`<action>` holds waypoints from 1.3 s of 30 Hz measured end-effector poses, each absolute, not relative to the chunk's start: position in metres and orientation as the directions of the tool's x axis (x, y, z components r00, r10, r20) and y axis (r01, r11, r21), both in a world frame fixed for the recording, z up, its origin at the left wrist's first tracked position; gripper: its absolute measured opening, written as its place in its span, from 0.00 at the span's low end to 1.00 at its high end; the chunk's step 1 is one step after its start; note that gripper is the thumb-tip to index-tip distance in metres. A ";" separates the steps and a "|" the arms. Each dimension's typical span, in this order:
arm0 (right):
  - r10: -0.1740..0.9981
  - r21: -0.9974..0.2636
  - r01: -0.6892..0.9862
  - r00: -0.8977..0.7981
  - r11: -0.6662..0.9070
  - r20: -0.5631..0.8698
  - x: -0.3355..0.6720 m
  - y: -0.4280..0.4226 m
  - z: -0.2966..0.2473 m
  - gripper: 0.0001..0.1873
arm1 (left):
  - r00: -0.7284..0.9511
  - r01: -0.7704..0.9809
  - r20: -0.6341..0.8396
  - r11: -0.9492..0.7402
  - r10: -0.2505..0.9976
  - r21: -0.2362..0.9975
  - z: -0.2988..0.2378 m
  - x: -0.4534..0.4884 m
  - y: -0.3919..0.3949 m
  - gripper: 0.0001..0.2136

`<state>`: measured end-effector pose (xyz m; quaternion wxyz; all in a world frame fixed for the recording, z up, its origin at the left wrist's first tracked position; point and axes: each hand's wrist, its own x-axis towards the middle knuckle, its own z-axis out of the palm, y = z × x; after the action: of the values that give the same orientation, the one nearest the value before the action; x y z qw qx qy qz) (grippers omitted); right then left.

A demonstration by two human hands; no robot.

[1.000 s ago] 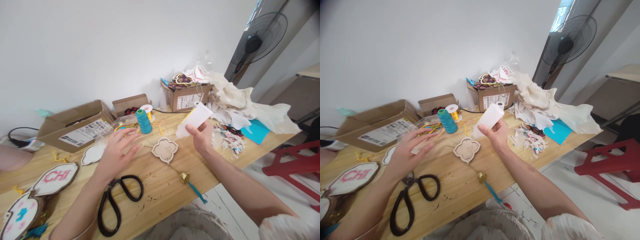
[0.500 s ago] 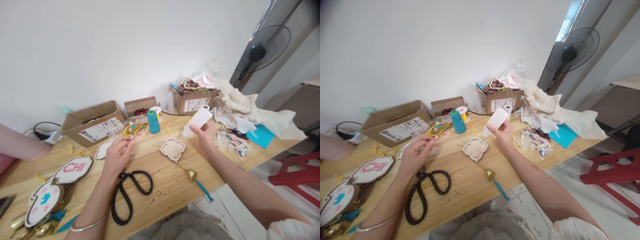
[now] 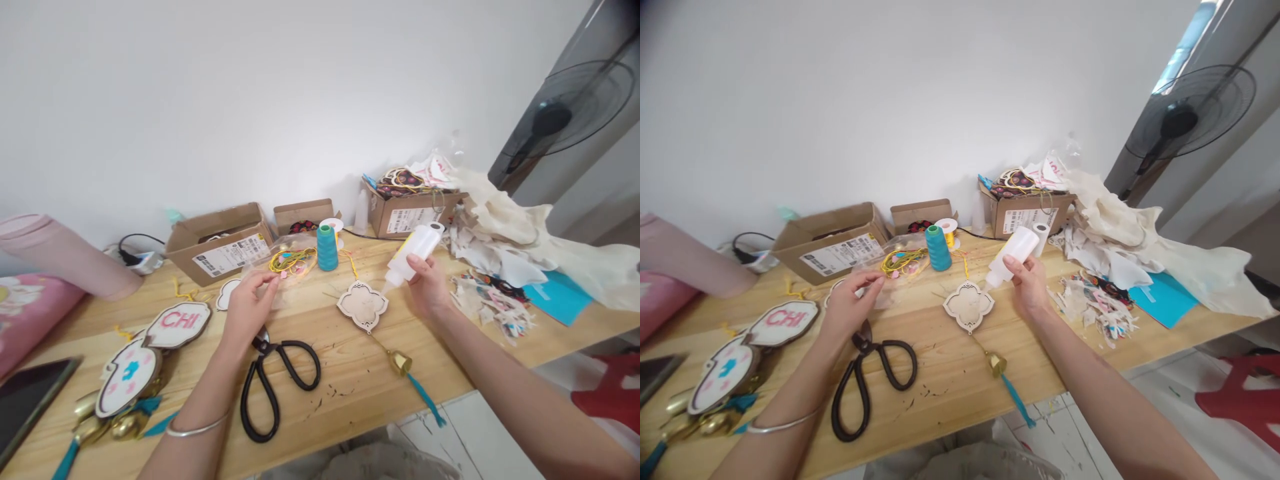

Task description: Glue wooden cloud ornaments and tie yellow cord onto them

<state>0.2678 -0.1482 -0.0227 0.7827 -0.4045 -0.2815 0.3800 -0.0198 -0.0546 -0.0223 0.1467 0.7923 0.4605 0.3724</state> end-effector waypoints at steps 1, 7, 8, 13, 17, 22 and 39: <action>0.825 -0.846 -0.374 0.551 0.380 0.127 0.266 -0.149 -0.021 0.14 | 0.326 0.630 0.459 -0.552 0.826 0.546 -0.023 -0.020 -0.050 0.12; 0.830 -0.859 -0.366 0.547 0.357 0.111 0.260 -0.152 -0.013 0.14 | 0.631 0.653 0.339 -0.714 0.698 0.253 -0.018 -0.005 -0.013 0.10; 0.831 -0.858 -0.373 0.546 0.353 0.105 0.260 -0.153 -0.013 0.15 | 0.660 0.652 0.315 -0.728 0.683 0.211 -0.018 -0.001 -0.008 0.10; 0.838 -0.846 -0.412 0.541 0.338 0.072 0.262 -0.153 -0.011 0.16 | 0.658 0.689 0.276 -0.708 0.701 0.155 -0.014 0.015 -0.002 0.10; 0.837 -0.854 -0.390 0.540 0.345 0.091 0.262 -0.155 -0.007 0.16 | 0.643 0.731 0.227 -0.675 0.731 0.099 -0.002 0.016 -0.006 0.08; 0.841 -0.865 -0.376 0.534 0.332 0.091 0.262 -0.156 -0.005 0.16 | 0.621 0.771 0.201 -0.636 0.758 0.017 0.005 0.006 0.003 0.09; 0.844 -0.847 -0.418 0.533 0.329 0.065 0.260 -0.156 -0.005 0.17 | 0.624 0.746 0.238 -0.658 0.744 0.100 -0.008 -0.008 0.004 0.12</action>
<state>0.2605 -0.1557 -0.0050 0.7731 -0.4110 -0.2588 0.4080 -0.0085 0.0039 -0.0079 -0.0041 0.9012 0.4135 0.1301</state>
